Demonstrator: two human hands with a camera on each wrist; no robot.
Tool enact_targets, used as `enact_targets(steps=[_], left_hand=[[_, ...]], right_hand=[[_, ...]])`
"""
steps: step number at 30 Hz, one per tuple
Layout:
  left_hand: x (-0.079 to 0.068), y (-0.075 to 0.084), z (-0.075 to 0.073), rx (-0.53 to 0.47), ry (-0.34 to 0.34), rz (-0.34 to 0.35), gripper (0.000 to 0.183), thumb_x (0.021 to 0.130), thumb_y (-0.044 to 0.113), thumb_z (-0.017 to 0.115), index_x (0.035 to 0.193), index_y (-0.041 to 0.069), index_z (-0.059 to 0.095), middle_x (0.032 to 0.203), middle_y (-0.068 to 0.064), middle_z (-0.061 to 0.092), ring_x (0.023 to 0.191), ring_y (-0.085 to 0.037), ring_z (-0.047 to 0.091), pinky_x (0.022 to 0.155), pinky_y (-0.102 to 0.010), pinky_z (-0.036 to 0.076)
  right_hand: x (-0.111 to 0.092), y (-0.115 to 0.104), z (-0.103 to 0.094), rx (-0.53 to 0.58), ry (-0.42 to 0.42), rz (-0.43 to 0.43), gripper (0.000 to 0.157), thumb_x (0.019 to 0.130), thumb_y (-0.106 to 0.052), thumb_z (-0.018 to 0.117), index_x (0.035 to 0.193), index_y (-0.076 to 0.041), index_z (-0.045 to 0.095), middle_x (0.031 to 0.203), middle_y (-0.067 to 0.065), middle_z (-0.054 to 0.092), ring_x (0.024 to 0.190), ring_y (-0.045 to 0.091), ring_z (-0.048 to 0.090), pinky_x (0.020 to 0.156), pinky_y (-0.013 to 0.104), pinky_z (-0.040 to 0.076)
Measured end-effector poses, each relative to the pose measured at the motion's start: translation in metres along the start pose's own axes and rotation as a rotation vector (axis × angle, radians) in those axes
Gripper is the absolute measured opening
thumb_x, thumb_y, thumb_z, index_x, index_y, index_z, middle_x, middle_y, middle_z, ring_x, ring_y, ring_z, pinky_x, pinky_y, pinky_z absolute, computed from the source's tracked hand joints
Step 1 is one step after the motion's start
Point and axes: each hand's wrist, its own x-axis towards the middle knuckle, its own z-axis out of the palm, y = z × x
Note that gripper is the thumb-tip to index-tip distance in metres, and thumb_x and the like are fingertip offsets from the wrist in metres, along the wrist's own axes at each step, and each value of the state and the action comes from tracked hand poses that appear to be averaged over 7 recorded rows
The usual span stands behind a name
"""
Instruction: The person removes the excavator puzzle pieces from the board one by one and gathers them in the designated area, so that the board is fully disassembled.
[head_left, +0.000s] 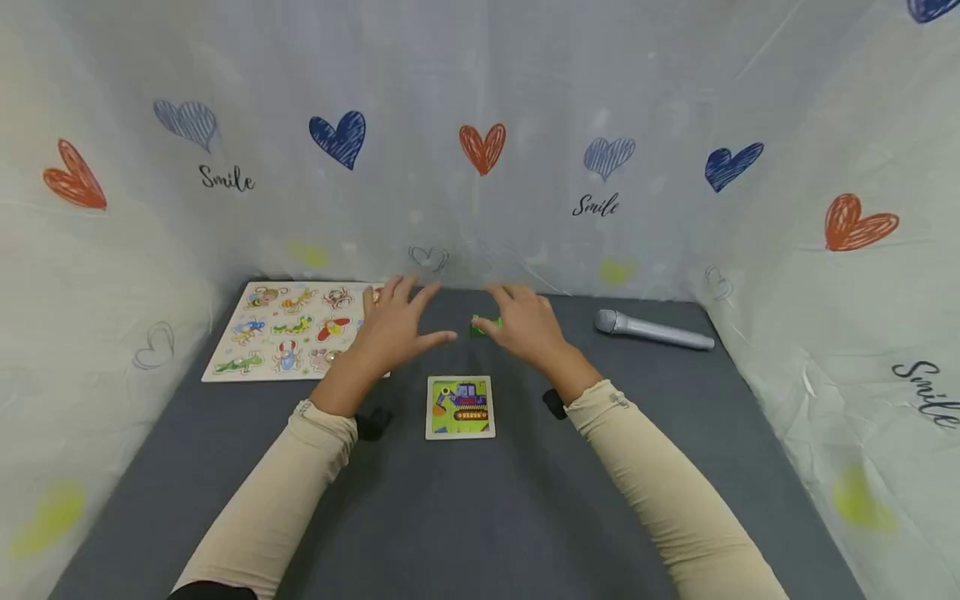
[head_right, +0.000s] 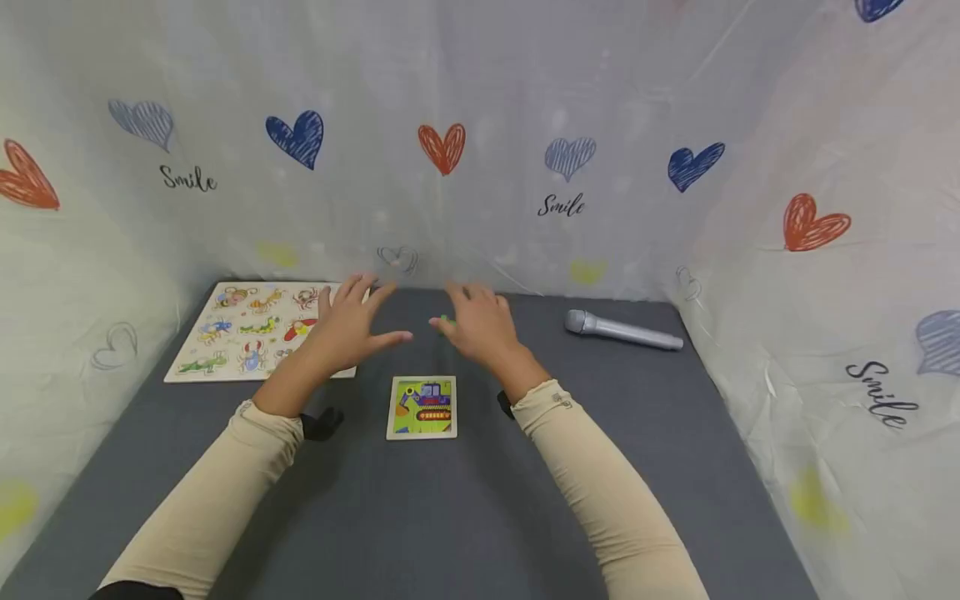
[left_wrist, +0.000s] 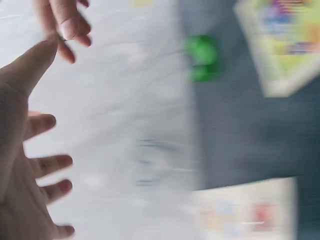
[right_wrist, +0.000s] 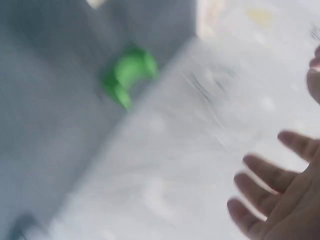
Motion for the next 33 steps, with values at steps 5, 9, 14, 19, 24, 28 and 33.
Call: enact_targets(steps=[5,9,14,19,24,28,33], left_hand=[[-0.034,-0.024,0.059,0.013,-0.052,0.155,0.069,0.083,0.053,0.07,0.137,0.014,0.055,0.14,-0.015,0.05,0.133,-0.037,0.04,0.103,-0.073,0.024],[-0.057,-0.036,0.088,-0.043,-0.151,0.245,0.06,0.083,0.048,0.073,0.131,0.015,0.061,0.138,-0.015,0.052,0.132,-0.037,0.041,0.101,-0.073,0.026],[-0.068,-0.045,0.102,-0.108,-0.226,0.289,0.053,0.083,0.046,0.073,0.13,0.023,0.063,0.145,-0.016,0.045,0.137,-0.039,0.035,0.102,-0.074,0.023],[-0.064,-0.051,0.103,-0.109,-0.261,0.299,0.052,0.083,0.051,0.07,0.129,0.028,0.064,0.149,-0.013,0.042,0.141,-0.037,0.03,0.104,-0.073,0.022],[-0.052,-0.052,0.093,-0.099,-0.287,0.31,0.051,0.082,0.05,0.072,0.127,0.026,0.066,0.152,-0.013,0.038,0.144,-0.034,0.026,0.104,-0.073,0.022],[-0.049,-0.05,0.089,-0.104,-0.316,0.293,0.049,0.081,0.048,0.074,0.123,0.024,0.068,0.152,-0.013,0.039,0.144,-0.034,0.027,0.105,-0.072,0.023],[-0.052,-0.044,0.093,-0.107,-0.341,0.267,0.048,0.079,0.047,0.077,0.12,0.023,0.07,0.148,-0.014,0.043,0.142,-0.035,0.03,0.105,-0.069,0.025]], right_hand=[[-0.007,-0.012,0.055,0.026,-0.09,-0.058,0.056,0.094,-0.042,0.062,0.142,-0.017,0.05,0.137,0.011,0.056,0.126,0.032,0.052,0.1,0.051,0.044],[-0.015,-0.024,0.086,0.072,-0.174,-0.092,0.051,0.094,-0.038,0.064,0.138,-0.017,0.055,0.133,0.008,0.058,0.122,0.03,0.054,0.098,0.049,0.045],[-0.018,-0.033,0.108,0.058,-0.207,-0.124,0.045,0.093,-0.038,0.065,0.133,-0.018,0.061,0.129,0.005,0.061,0.117,0.027,0.057,0.094,0.047,0.048],[-0.017,-0.036,0.112,0.023,-0.175,-0.162,0.042,0.09,-0.039,0.068,0.127,-0.019,0.066,0.122,0.003,0.063,0.107,0.024,0.06,0.086,0.044,0.051],[-0.011,-0.037,0.107,0.04,-0.159,-0.155,0.041,0.09,-0.038,0.068,0.127,-0.019,0.066,0.119,0.003,0.062,0.104,0.024,0.06,0.082,0.042,0.052],[-0.006,-0.04,0.104,0.084,-0.216,-0.099,0.041,0.09,-0.036,0.069,0.127,-0.02,0.065,0.121,0.003,0.06,0.107,0.025,0.057,0.085,0.043,0.051],[-0.006,-0.042,0.109,0.136,-0.274,-0.068,0.04,0.088,-0.033,0.073,0.124,-0.018,0.066,0.124,0.006,0.059,0.11,0.028,0.056,0.09,0.046,0.049]])
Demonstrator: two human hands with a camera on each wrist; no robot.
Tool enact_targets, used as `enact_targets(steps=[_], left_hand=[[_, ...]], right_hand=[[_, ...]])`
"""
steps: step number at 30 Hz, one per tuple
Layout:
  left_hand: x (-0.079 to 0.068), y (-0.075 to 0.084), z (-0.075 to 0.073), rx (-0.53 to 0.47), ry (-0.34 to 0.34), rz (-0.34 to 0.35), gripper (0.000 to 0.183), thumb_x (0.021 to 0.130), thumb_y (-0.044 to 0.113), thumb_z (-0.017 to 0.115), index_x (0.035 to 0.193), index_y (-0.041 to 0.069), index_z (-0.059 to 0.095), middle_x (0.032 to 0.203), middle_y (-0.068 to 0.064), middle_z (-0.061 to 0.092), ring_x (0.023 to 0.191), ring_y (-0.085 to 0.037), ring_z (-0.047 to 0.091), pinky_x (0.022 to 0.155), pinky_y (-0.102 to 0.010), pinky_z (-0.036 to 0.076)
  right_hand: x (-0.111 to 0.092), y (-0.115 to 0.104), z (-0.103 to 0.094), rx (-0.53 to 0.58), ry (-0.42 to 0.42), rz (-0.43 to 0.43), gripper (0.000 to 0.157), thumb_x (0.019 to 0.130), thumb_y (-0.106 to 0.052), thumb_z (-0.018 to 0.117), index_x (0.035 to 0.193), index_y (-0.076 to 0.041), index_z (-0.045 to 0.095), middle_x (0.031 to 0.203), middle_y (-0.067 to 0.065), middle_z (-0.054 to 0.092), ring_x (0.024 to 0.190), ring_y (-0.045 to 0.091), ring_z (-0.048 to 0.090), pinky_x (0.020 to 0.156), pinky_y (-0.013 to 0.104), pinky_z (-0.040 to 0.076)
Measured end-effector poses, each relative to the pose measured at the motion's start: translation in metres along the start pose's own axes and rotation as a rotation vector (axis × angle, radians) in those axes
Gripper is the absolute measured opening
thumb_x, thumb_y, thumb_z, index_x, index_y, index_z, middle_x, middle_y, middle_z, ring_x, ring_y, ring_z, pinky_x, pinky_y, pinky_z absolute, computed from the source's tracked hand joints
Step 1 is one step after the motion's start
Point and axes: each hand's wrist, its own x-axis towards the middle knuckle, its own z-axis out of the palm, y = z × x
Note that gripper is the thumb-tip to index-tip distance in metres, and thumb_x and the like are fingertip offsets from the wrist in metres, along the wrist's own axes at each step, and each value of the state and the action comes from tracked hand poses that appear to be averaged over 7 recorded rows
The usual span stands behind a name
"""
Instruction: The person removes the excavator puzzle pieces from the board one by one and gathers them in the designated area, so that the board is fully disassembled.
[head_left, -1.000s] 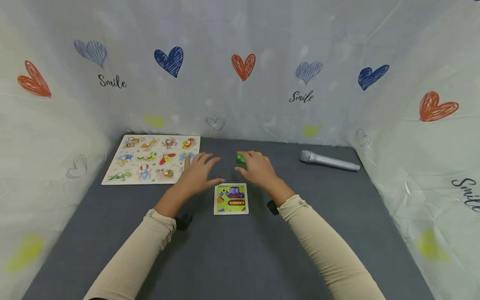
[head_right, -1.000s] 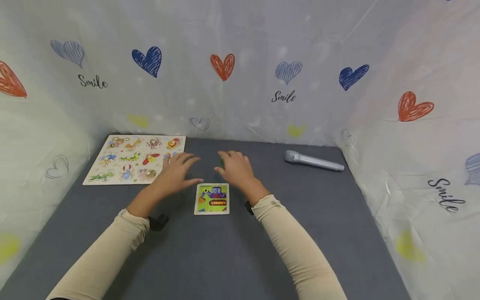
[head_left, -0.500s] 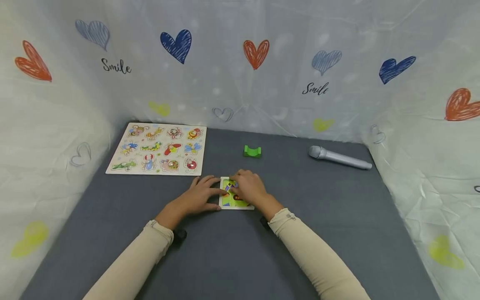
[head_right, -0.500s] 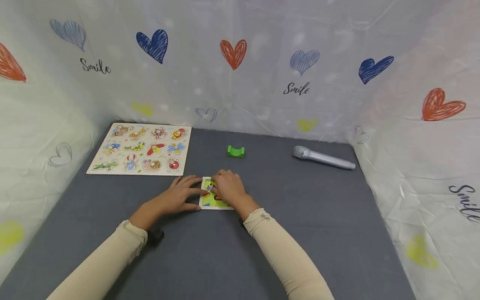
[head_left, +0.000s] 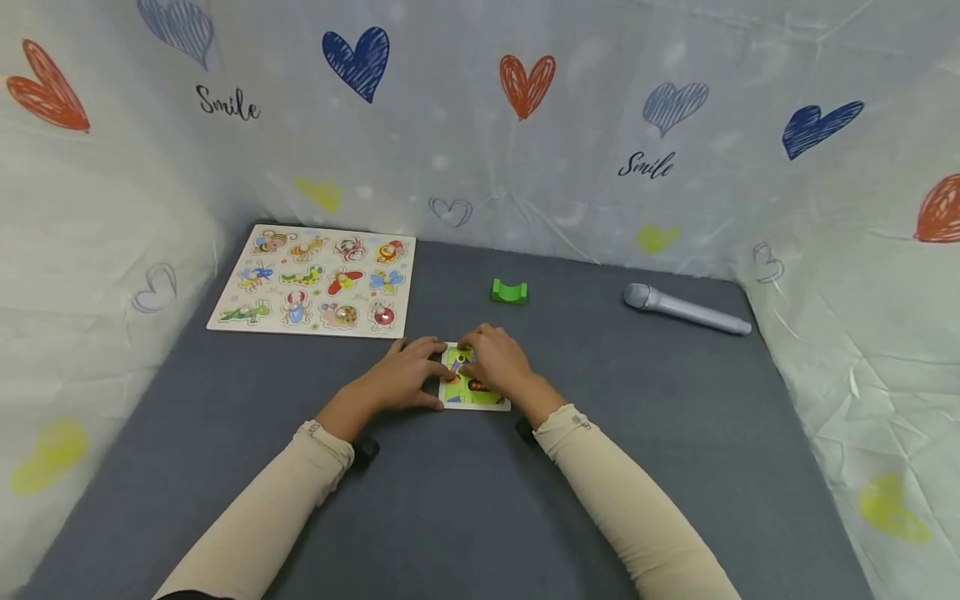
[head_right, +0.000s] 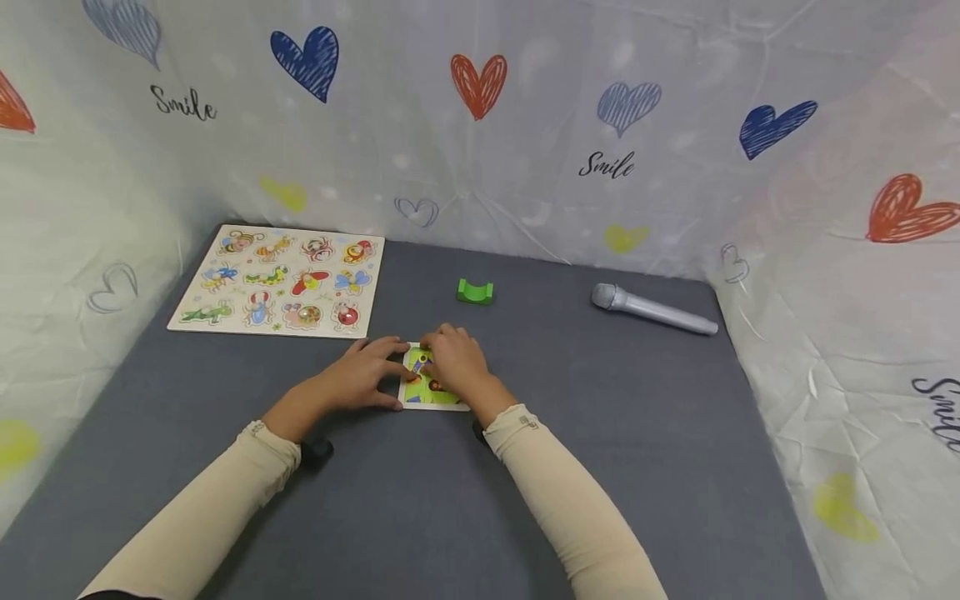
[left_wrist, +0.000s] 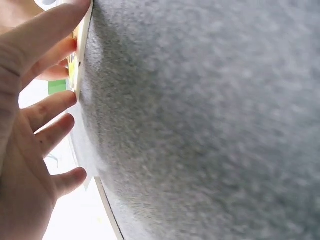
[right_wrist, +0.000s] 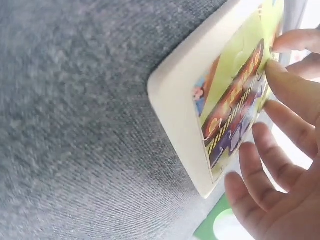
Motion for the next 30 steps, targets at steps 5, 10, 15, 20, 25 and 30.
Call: enact_targets(steps=[5,10,15,20,25,30], left_hand=[[0.006,0.008,0.007,-0.009,-0.009,-0.015,0.047,0.078,0.046,0.078,0.12,0.024,0.071,0.148,-0.013,0.044,0.141,-0.033,0.033,0.106,-0.068,0.026],[-0.005,0.008,0.023,-0.036,-0.005,-0.027,0.049,0.078,0.048,0.077,0.121,0.025,0.07,0.147,-0.014,0.045,0.14,-0.034,0.035,0.106,-0.068,0.026],[-0.022,0.002,0.031,-0.024,0.002,-0.085,0.051,0.076,0.048,0.079,0.12,0.024,0.071,0.144,-0.014,0.048,0.138,-0.034,0.038,0.104,-0.068,0.028],[-0.021,0.001,0.025,-0.017,0.026,-0.068,0.052,0.075,0.048,0.08,0.12,0.023,0.071,0.143,-0.014,0.049,0.137,-0.034,0.039,0.104,-0.07,0.027],[-0.011,0.001,0.013,0.002,0.033,-0.046,0.052,0.075,0.048,0.08,0.12,0.023,0.071,0.143,-0.014,0.049,0.137,-0.035,0.039,0.105,-0.069,0.027],[-0.002,0.004,0.005,-0.003,0.023,-0.014,0.051,0.076,0.047,0.079,0.121,0.024,0.071,0.145,-0.014,0.048,0.138,-0.036,0.037,0.105,-0.07,0.025]], right_hand=[[-0.008,0.007,0.006,-0.045,0.117,-0.037,0.034,0.085,-0.03,0.076,0.116,-0.018,0.069,0.12,0.003,0.065,0.109,0.026,0.059,0.095,0.046,0.046],[-0.015,0.005,0.02,0.06,0.211,-0.104,0.017,0.089,-0.026,0.072,0.104,-0.018,0.071,0.103,-0.002,0.072,0.094,0.018,0.064,0.092,0.042,0.047],[-0.012,0.015,0.016,0.378,0.162,-0.065,0.012,0.094,-0.023,0.065,0.101,-0.015,0.07,0.097,0.0,0.073,0.086,0.014,0.067,0.076,0.032,0.053],[-0.018,0.061,-0.004,0.451,0.174,0.124,0.009,0.092,-0.02,0.068,0.097,-0.012,0.071,0.088,0.001,0.072,0.076,0.012,0.064,0.066,0.029,0.051],[-0.029,0.094,-0.013,0.471,0.087,0.176,0.01,0.091,-0.018,0.069,0.096,-0.01,0.071,0.087,0.001,0.071,0.075,0.012,0.062,0.067,0.028,0.048],[-0.034,0.105,-0.014,0.471,0.078,0.18,0.011,0.092,-0.02,0.068,0.097,-0.01,0.071,0.089,0.001,0.07,0.076,0.011,0.06,0.068,0.028,0.048]])
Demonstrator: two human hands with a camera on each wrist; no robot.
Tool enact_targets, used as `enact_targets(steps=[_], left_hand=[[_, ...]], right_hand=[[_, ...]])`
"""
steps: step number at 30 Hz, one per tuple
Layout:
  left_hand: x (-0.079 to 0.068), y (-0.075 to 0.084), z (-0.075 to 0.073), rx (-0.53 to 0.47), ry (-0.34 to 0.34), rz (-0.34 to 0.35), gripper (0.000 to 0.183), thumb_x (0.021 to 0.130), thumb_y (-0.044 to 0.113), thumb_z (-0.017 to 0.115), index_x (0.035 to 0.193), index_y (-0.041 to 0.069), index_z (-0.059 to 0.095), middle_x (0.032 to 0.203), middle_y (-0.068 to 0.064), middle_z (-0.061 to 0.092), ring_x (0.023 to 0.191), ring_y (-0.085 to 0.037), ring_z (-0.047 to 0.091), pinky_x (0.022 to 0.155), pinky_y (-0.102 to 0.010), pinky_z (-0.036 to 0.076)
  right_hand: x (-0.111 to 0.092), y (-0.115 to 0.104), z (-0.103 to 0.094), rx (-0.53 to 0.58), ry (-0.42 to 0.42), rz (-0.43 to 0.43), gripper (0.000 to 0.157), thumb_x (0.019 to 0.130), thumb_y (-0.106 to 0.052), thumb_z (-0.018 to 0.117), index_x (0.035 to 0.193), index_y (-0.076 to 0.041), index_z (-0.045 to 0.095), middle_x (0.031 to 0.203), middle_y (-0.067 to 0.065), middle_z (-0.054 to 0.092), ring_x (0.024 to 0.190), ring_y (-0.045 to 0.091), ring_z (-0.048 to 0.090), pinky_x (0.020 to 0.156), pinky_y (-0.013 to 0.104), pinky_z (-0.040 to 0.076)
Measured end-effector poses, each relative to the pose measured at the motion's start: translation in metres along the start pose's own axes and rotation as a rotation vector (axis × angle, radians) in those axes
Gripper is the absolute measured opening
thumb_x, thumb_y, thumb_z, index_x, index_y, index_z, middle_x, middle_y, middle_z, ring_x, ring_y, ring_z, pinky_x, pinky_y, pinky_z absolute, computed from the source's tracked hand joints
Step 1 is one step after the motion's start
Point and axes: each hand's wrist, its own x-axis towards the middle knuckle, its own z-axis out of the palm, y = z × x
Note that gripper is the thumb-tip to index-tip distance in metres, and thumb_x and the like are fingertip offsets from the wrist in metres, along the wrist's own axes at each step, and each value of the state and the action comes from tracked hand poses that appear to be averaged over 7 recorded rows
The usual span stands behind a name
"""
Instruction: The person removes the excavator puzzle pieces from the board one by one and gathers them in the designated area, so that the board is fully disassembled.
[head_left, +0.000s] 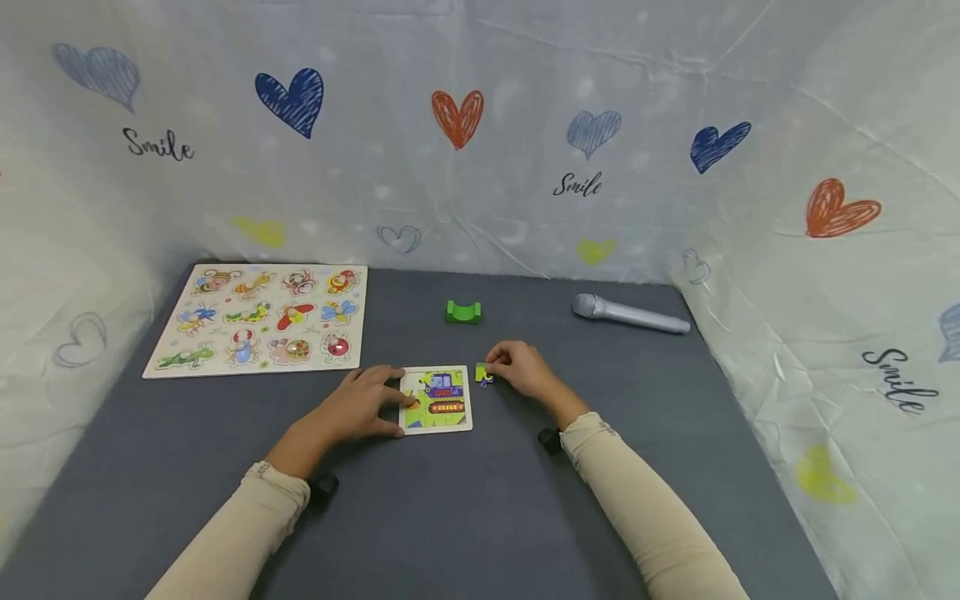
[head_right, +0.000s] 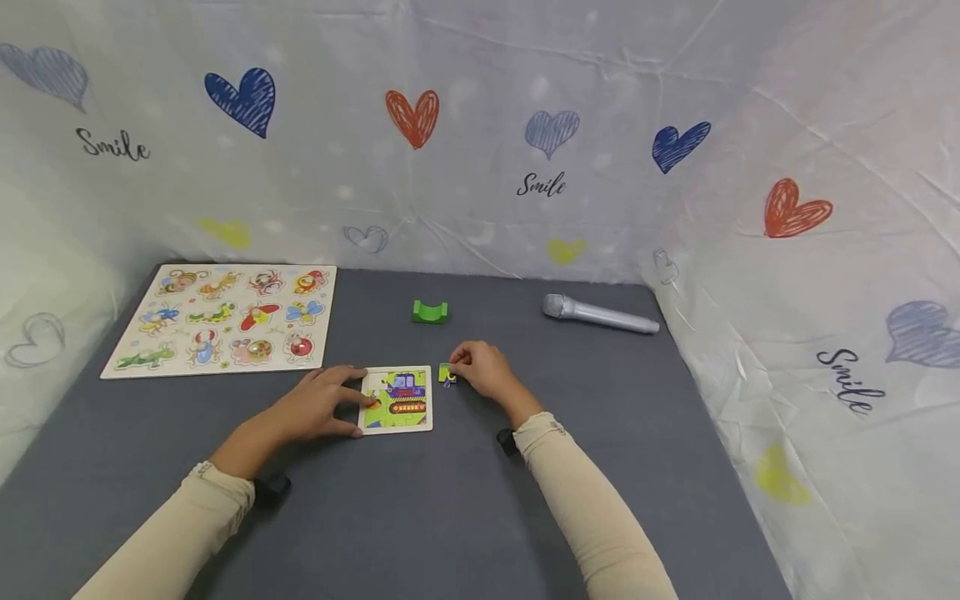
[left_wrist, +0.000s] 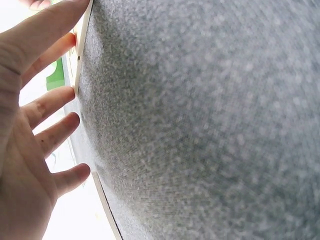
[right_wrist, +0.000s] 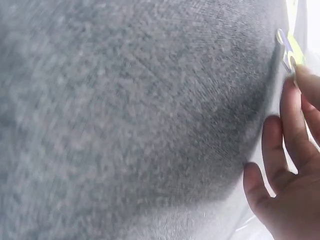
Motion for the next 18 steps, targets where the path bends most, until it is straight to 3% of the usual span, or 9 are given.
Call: enact_targets(steps=[4,8,18], left_hand=[[-0.004,-0.001,-0.002,-0.009,-0.007,0.007,0.05,0.078,0.046,0.078,0.122,0.024,0.07,0.146,-0.014,0.047,0.138,-0.037,0.036,0.106,-0.07,0.025],[-0.008,-0.002,-0.003,-0.007,0.003,0.007,0.05,0.078,0.045,0.078,0.122,0.023,0.07,0.146,-0.016,0.046,0.138,-0.038,0.036,0.106,-0.068,0.026],[-0.002,0.0,-0.001,0.028,0.006,0.024,0.049,0.078,0.046,0.078,0.12,0.022,0.071,0.145,-0.016,0.048,0.137,-0.04,0.038,0.105,-0.067,0.029]], right_hand=[[0.003,-0.002,0.006,-0.056,0.014,0.009,0.009,0.091,-0.021,0.069,0.093,-0.013,0.072,0.088,-0.002,0.069,0.079,0.012,0.06,0.083,0.038,0.047],[0.005,-0.004,0.011,-0.13,0.03,-0.006,0.007,0.09,-0.024,0.071,0.091,-0.017,0.072,0.088,-0.003,0.069,0.086,0.016,0.061,0.098,0.05,0.037],[0.003,-0.009,0.015,-0.192,0.07,-0.041,0.008,0.09,-0.026,0.071,0.093,-0.02,0.073,0.091,-0.003,0.065,0.093,0.019,0.058,0.095,0.051,0.035]])
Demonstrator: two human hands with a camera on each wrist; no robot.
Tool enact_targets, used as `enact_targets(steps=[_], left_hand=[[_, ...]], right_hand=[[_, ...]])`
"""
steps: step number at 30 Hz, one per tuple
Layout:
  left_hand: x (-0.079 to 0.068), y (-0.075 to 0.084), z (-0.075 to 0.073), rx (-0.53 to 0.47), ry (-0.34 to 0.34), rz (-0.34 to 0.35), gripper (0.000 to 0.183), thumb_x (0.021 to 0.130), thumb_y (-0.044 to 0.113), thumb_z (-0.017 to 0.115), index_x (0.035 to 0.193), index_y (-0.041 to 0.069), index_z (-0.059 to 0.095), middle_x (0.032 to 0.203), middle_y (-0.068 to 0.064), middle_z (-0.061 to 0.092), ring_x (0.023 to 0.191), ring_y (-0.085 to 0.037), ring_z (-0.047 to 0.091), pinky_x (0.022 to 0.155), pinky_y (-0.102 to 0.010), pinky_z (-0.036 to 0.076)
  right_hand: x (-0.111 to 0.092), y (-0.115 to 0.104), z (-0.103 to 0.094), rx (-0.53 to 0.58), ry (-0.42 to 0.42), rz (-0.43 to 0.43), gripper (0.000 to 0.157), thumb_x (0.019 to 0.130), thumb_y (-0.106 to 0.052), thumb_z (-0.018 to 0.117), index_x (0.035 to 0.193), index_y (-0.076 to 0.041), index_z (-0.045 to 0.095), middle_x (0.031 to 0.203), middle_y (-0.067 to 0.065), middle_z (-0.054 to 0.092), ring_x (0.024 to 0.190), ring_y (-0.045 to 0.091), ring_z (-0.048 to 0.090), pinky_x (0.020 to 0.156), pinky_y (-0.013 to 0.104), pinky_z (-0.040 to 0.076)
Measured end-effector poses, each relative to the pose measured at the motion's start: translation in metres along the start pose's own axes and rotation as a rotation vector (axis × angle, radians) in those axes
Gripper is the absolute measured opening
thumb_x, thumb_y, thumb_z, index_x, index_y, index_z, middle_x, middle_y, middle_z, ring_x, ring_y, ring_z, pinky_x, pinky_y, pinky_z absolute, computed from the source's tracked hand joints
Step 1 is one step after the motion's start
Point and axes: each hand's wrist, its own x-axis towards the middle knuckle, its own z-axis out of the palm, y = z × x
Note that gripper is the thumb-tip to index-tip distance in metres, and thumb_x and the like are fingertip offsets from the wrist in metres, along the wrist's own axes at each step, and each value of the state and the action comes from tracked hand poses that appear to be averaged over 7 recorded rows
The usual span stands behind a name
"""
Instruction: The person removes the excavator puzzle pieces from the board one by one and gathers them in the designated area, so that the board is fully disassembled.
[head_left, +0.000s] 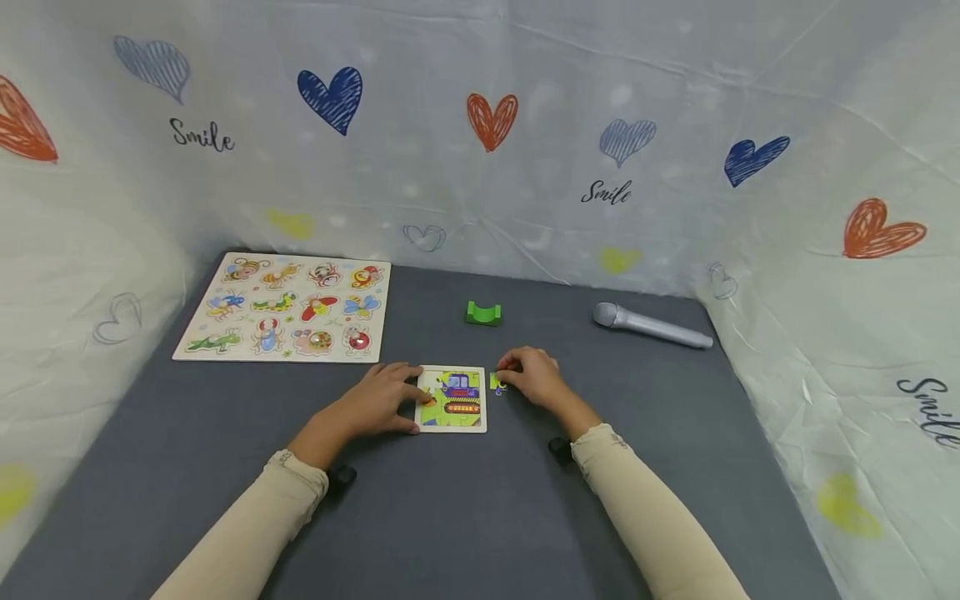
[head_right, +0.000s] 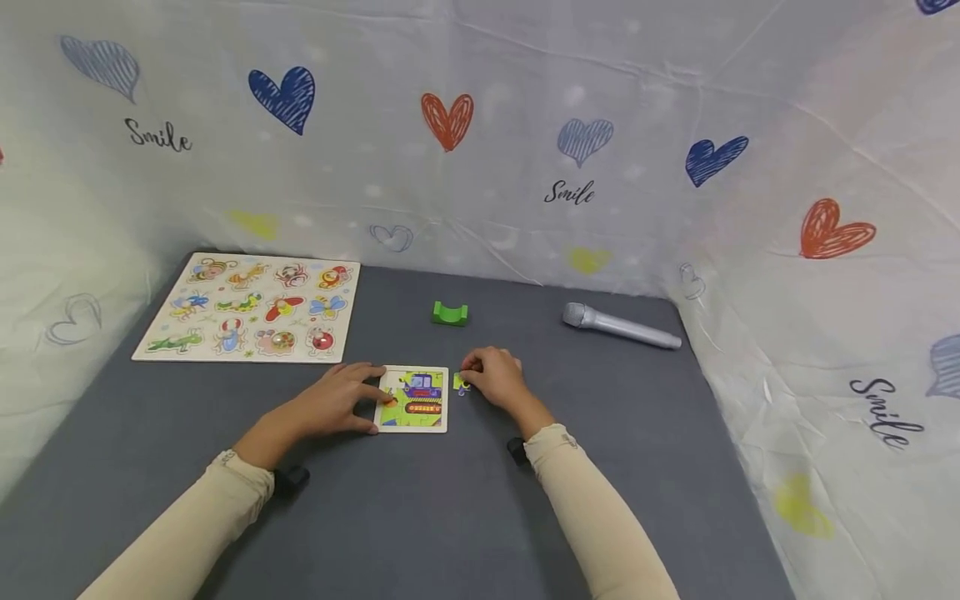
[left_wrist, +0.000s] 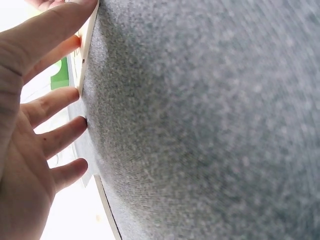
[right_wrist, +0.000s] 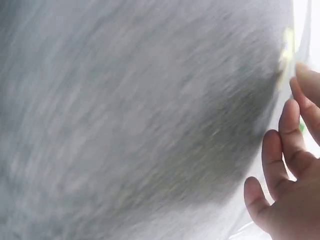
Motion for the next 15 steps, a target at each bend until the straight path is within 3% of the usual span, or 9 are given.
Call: enact_targets(steps=[4,9,15], left_hand=[[0.003,0.001,0.002,0.019,-0.009,-0.004,0.049,0.078,0.048,0.077,0.12,0.023,0.071,0.145,-0.015,0.048,0.137,-0.039,0.039,0.106,-0.065,0.03],[0.0,-0.002,0.003,0.014,-0.002,-0.016,0.048,0.077,0.049,0.077,0.119,0.024,0.072,0.145,-0.014,0.048,0.136,-0.037,0.04,0.105,-0.064,0.032],[0.001,-0.002,0.0,0.015,-0.018,-0.014,0.048,0.078,0.048,0.077,0.12,0.025,0.071,0.146,-0.013,0.048,0.136,-0.037,0.04,0.105,-0.063,0.032]], right_hand=[[-0.002,-0.02,0.002,-0.037,-0.017,-0.124,0.013,0.092,-0.024,0.068,0.102,-0.018,0.073,0.095,-0.001,0.066,0.098,0.022,0.057,0.093,0.05,0.038],[0.005,-0.05,0.016,-0.166,-0.118,-0.336,0.025,0.093,-0.02,0.066,0.117,-0.019,0.071,0.108,0.002,0.065,0.102,0.023,0.054,0.088,0.046,0.04],[0.01,-0.058,0.025,-0.231,-0.172,-0.397,0.031,0.094,-0.02,0.065,0.125,-0.022,0.067,0.115,0.002,0.061,0.103,0.023,0.053,0.087,0.044,0.04]])
